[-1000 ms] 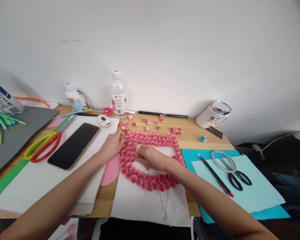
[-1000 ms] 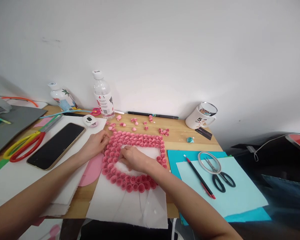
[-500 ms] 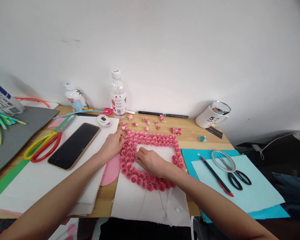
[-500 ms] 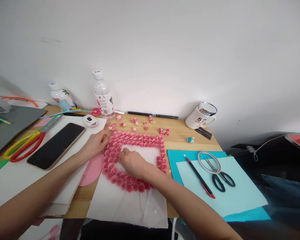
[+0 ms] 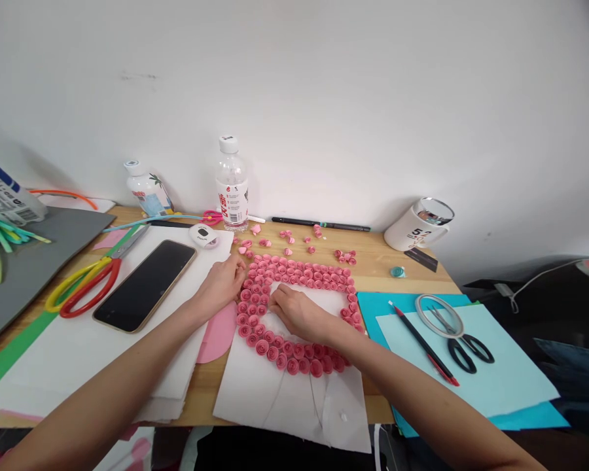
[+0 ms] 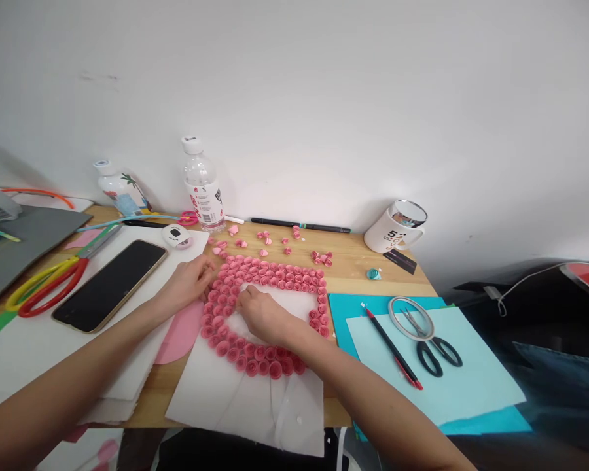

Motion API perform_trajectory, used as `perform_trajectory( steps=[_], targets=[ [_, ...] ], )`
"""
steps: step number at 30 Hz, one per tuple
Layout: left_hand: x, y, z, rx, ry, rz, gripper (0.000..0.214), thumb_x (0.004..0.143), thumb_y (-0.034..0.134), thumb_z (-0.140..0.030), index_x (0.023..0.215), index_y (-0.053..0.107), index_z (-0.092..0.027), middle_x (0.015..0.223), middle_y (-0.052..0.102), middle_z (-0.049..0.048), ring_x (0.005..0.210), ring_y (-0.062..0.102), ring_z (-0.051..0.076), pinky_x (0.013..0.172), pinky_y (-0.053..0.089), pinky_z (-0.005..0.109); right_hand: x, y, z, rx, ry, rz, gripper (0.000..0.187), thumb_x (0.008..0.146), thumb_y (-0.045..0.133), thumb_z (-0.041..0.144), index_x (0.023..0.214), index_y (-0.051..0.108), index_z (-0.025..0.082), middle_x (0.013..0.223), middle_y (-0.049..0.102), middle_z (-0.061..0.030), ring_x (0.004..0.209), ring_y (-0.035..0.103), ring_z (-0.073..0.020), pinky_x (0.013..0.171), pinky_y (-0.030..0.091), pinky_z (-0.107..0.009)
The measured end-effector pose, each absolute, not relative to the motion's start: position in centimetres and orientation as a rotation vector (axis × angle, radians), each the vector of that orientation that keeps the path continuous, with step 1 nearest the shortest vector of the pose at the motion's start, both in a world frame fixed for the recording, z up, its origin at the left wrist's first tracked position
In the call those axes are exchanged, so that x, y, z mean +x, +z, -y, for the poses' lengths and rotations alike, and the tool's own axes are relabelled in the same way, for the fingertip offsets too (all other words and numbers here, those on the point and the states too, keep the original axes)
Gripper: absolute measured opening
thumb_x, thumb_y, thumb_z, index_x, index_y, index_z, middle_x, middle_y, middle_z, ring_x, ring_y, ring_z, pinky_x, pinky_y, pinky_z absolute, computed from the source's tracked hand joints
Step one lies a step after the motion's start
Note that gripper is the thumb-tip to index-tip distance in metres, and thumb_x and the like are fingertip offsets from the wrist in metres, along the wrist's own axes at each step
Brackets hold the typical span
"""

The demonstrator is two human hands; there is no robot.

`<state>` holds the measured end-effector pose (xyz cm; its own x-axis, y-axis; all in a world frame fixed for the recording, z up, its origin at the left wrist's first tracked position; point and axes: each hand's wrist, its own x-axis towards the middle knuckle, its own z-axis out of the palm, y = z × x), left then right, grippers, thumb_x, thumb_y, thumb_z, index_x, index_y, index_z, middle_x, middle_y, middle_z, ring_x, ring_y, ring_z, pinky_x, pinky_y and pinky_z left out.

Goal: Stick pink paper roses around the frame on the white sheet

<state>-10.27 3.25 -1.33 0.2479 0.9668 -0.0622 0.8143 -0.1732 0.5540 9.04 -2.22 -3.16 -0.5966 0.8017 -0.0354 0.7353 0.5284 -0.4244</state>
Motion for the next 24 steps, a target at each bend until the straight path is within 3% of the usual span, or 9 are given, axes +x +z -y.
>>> perform_trajectory(
  steps=[10,17,24],
  targets=[
    [-10.2,-1.2,-3.2,2.024,0.425,-1.610,0.010,0.082,0.039,-0.022,0.081,0.050,-0.021,0.062,0.064,-0.0008,0.058,0.063,0.019,0.060,0.044,0.027,9.1,-3.6,2.5,-1.291,0.821,2.301,0.013,0.081,0.056,0.016,0.069,0.053,0.016,0.070,0.055,-0.0015,0.065,0.048,-0.0110,0.060,0.036,-0.022],
    [-10.3,-1.6,-3.3,2.027,0.429,-1.602,0.010,0.081,0.038,-0.023,0.080,0.048,-0.021,0.060,0.062,-0.0015,0.053,0.062,0.018,0.057,0.043,0.026,7.6,-3.2,3.2,-1.513,0.728,2.222,0.018,0.067,0.053,0.003,0.058,0.045,0.017,0.061,0.049,0.0016,0.056,0.041,-0.0092,0.054,0.030,-0.021],
    [-10.4,-1.7,-3.3,2.030,0.438,-1.592,0.010,0.081,0.038,-0.023,0.081,0.048,-0.021,0.059,0.062,-0.0017,0.052,0.061,0.018,0.056,0.043,0.026,7.4,-3.2,3.4,-1.530,0.749,2.121,0.018,0.066,0.050,0.004,0.058,0.043,0.018,0.061,0.047,0.0018,0.052,0.039,-0.0090,0.051,0.029,-0.021]
  ],
)
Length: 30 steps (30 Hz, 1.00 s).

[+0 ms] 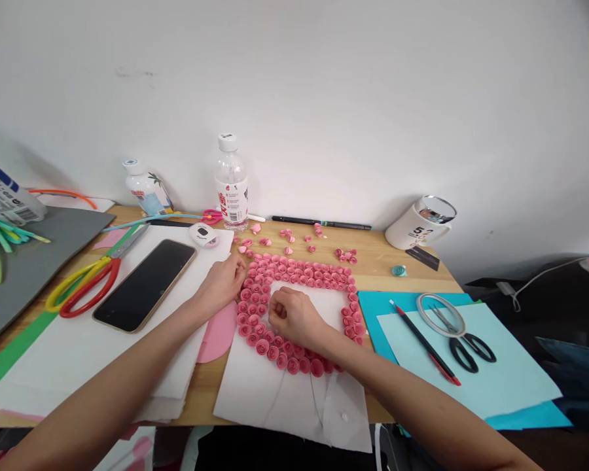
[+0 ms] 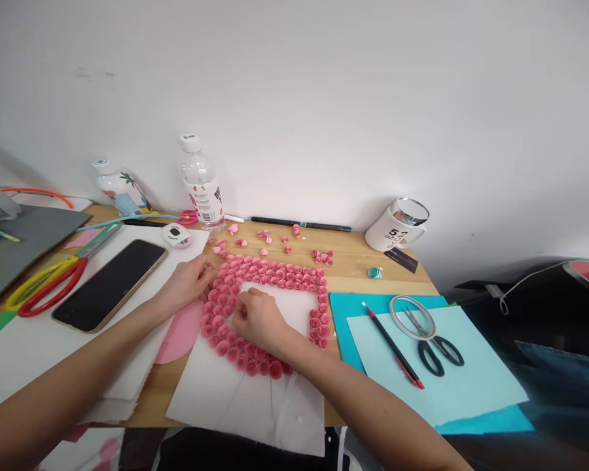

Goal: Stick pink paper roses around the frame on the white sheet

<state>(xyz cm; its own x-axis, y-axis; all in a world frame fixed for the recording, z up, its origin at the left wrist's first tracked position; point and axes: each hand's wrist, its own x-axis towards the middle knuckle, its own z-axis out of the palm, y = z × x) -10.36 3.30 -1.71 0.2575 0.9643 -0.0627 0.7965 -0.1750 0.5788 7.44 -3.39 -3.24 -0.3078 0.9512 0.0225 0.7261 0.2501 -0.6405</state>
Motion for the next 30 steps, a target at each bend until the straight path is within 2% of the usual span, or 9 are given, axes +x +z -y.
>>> perform_trajectory(
  steps=[10,17,30],
  targets=[
    [-10.3,-1.5,-3.2,2.049,0.432,-1.597,0.012,0.081,0.038,-0.024,0.081,0.049,-0.021,0.062,0.063,-0.0012,0.055,0.062,0.018,0.058,0.044,0.026,8.2,-3.3,2.8,-1.443,0.870,2.053,0.018,0.064,0.049,0.002,0.057,0.045,0.018,0.060,0.051,0.0019,0.054,0.042,-0.0089,0.051,0.033,-0.020],
    [-10.4,-1.7,-3.3,2.059,0.430,-1.608,0.013,0.081,0.038,-0.024,0.082,0.050,-0.021,0.063,0.063,-0.0009,0.055,0.062,0.018,0.057,0.043,0.027,8.3,-2.8,2.9,-1.453,1.167,1.973,0.016,0.070,0.055,0.008,0.058,0.050,0.018,0.057,0.058,0.0025,0.050,0.051,-0.0084,0.050,0.037,-0.020],
    [-10.3,-1.7,-3.2,2.049,0.438,-1.610,0.011,0.081,0.039,-0.020,0.082,0.051,-0.021,0.065,0.064,-0.0013,0.059,0.064,0.018,0.059,0.045,0.026,7.5,-2.2,3.0,-1.604,0.944,2.090,0.026,0.061,0.050,0.000,0.051,0.036,0.019,0.053,0.049,0.0041,0.052,0.041,-0.0082,0.051,0.030,-0.021]
  ],
)
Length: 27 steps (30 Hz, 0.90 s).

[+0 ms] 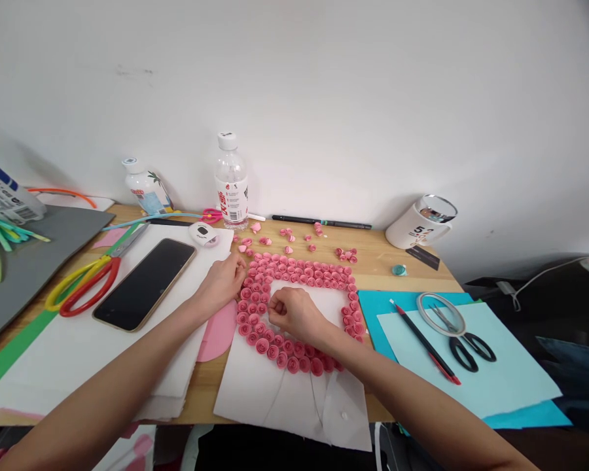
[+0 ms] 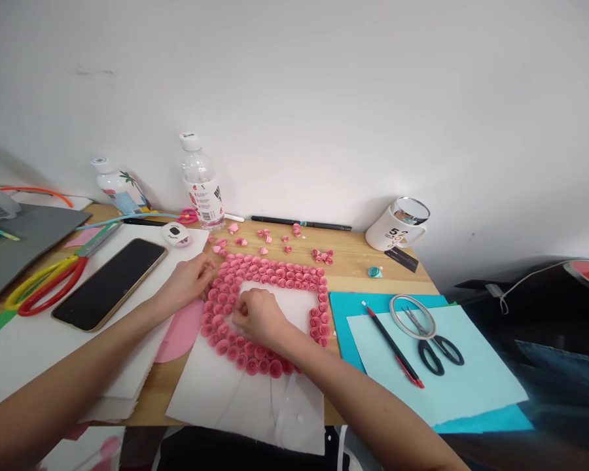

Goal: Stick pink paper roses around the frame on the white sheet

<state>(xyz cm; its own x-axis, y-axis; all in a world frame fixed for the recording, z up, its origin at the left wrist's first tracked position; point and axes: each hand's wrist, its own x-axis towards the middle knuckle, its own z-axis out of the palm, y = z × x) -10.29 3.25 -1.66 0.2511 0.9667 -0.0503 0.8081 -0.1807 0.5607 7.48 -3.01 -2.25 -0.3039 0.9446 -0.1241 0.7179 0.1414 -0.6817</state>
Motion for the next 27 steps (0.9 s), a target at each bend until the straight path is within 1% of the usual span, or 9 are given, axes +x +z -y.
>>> perform_trajectory(
  steps=[8,14,21,23,27],
  targets=[
    [-10.2,-1.6,-3.2,2.051,0.416,-1.618,0.013,0.081,0.039,-0.023,0.083,0.051,-0.021,0.063,0.063,-0.0014,0.055,0.062,0.018,0.057,0.043,0.026,8.1,-2.4,2.8,-1.500,0.974,2.144,0.022,0.061,0.045,-0.001,0.056,0.038,0.019,0.059,0.050,0.0030,0.054,0.044,-0.0082,0.050,0.032,-0.020],
    [-10.3,-1.5,-3.3,2.080,0.407,-1.632,0.013,0.082,0.038,-0.023,0.082,0.051,-0.021,0.065,0.064,0.0002,0.059,0.063,0.019,0.058,0.043,0.027,8.5,-2.5,2.8,-1.455,1.166,2.021,0.019,0.063,0.045,0.001,0.058,0.041,0.019,0.058,0.051,0.0031,0.049,0.053,-0.0084,0.041,0.034,-0.016],
    [-10.4,-1.7,-3.1,1.983,0.437,-1.542,0.009,0.080,0.036,-0.019,0.082,0.045,-0.022,0.055,0.061,-0.0033,0.052,0.063,0.018,0.053,0.045,0.025,9.1,-2.5,2.5,-1.447,1.256,1.952,0.019,0.063,0.044,0.001,0.059,0.040,0.019,0.057,0.048,0.0041,0.048,0.059,-0.0106,0.039,0.038,-0.016],
    [-10.4,-1.8,-3.1,1.950,0.447,-1.527,0.008,0.079,0.036,-0.018,0.081,0.044,-0.022,0.054,0.060,-0.0040,0.050,0.063,0.017,0.051,0.045,0.025,9.4,-2.5,2.5,-1.445,1.278,1.926,0.018,0.064,0.044,0.002,0.059,0.040,0.019,0.056,0.045,0.0051,0.048,0.060,-0.0111,0.038,0.037,-0.016],
    [-10.5,-2.0,-3.1,1.935,0.459,-1.510,0.006,0.078,0.038,-0.018,0.080,0.042,-0.022,0.053,0.060,-0.0048,0.048,0.063,0.016,0.049,0.046,0.024,9.7,-2.6,2.3,-1.411,1.298,1.906,0.018,0.068,0.045,0.004,0.061,0.038,0.019,0.056,0.042,0.0068,0.048,0.062,-0.0108,0.038,0.030,-0.015]
  ],
)
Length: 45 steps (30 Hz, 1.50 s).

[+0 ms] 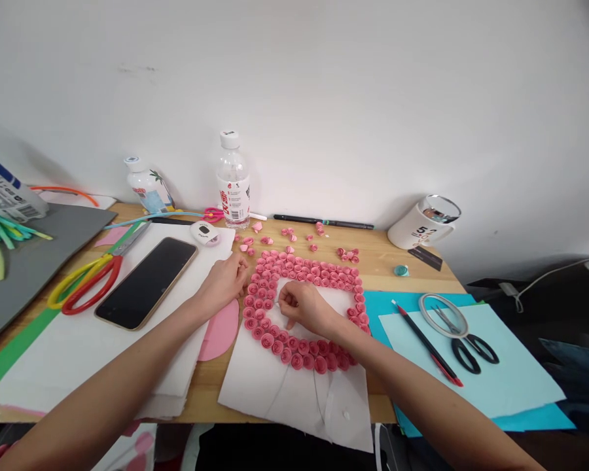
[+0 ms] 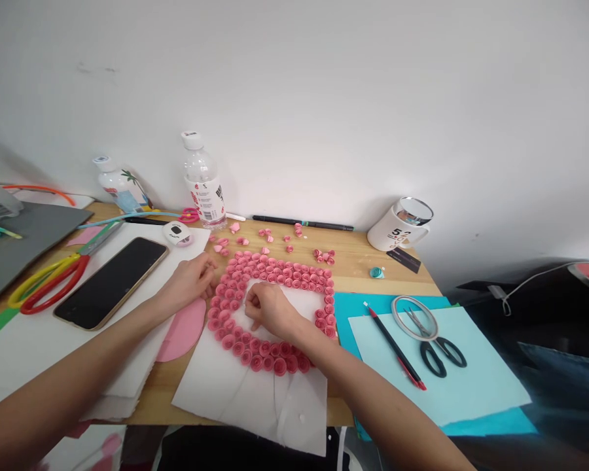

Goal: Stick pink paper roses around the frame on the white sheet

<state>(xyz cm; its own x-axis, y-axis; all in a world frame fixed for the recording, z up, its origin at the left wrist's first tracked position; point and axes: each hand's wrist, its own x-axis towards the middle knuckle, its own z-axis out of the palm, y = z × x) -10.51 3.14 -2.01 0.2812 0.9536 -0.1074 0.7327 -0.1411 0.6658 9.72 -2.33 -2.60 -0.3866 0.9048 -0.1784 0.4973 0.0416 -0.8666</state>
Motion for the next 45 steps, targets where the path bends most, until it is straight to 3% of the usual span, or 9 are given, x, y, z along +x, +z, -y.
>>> perform_trajectory(
  steps=[9,16,21,27,30,36,45],
  targets=[
    [-10.5,-2.1,-3.1,1.888,0.466,-1.516,0.005,0.079,0.038,-0.020,0.081,0.042,-0.022,0.058,0.062,-0.0034,0.049,0.062,0.016,0.046,0.045,0.023,10.0,-1.9,2.3,-1.480,1.131,1.986,0.015,0.080,0.045,0.015,0.067,0.040,0.018,0.071,0.050,0.0034,0.044,0.055,-0.0054,0.045,0.034,-0.018],
    [-10.5,-2.3,-3.2,1.913,0.470,-1.515,0.006,0.079,0.039,-0.023,0.083,0.044,-0.021,0.058,0.062,-0.0030,0.049,0.062,0.016,0.046,0.045,0.023,9.8,-2.9,2.6,-1.441,0.817,2.131,0.016,0.072,0.064,0.016,0.074,0.049,0.018,0.071,0.052,0.0014,0.059,0.048,-0.0099,0.054,0.036,-0.022],
    [-10.5,-2.2,-3.2,1.884,0.461,-1.511,0.006,0.079,0.039,-0.021,0.082,0.043,-0.022,0.058,0.062,-0.0031,0.049,0.062,0.016,0.046,0.046,0.023,9.6,-2.8,2.6,-1.396,0.814,2.170,0.017,0.077,0.053,0.006,0.065,0.048,0.018,0.067,0.053,0.0007,0.058,0.048,-0.0093,0.057,0.036,-0.022],
    [-10.5,-2.3,-3.2,1.974,0.465,-1.536,0.007,0.079,0.038,-0.021,0.081,0.044,-0.021,0.059,0.062,-0.0021,0.052,0.063,0.017,0.051,0.046,0.024,9.9,-2.4,2.6,-1.460,1.051,2.059,0.018,0.074,0.043,0.004,0.065,0.041,0.019,0.060,0.047,0.0046,0.045,0.045,-0.0063,0.046,0.033,-0.019],
    [-10.6,-2.3,-3.2,1.981,0.447,-1.544,0.008,0.079,0.038,-0.021,0.082,0.045,-0.021,0.059,0.062,-0.0022,0.053,0.063,0.016,0.051,0.045,0.024,10.1,-2.8,2.5,-1.366,0.945,2.119,0.018,0.070,0.044,0.001,0.071,0.049,0.018,0.060,0.047,0.0048,0.050,0.046,-0.0076,0.049,0.032,-0.019],
    [-10.6,-2.3,-3.2,1.968,0.452,-1.527,0.007,0.080,0.038,-0.022,0.082,0.044,-0.022,0.060,0.062,-0.0026,0.053,0.063,0.017,0.050,0.045,0.024,10.5,-3.7,2.2,-1.163,0.630,2.311,0.027,0.075,0.046,-0.001,0.078,0.066,0.016,0.077,0.056,-0.0045,0.061,0.049,-0.0099,0.057,0.037,-0.021],
    [-10.7,-2.5,-3.2,1.945,0.445,-1.515,0.006,0.080,0.037,-0.021,0.082,0.043,-0.022,0.059,0.062,-0.0026,0.049,0.061,0.015,0.047,0.043,0.023,11.0,-4.5,2.4,-1.120,0.591,2.310,0.027,0.080,0.048,0.002,0.083,0.070,0.017,0.084,0.060,-0.0073,0.068,0.056,-0.0128,0.059,0.043,-0.023]
  ],
)
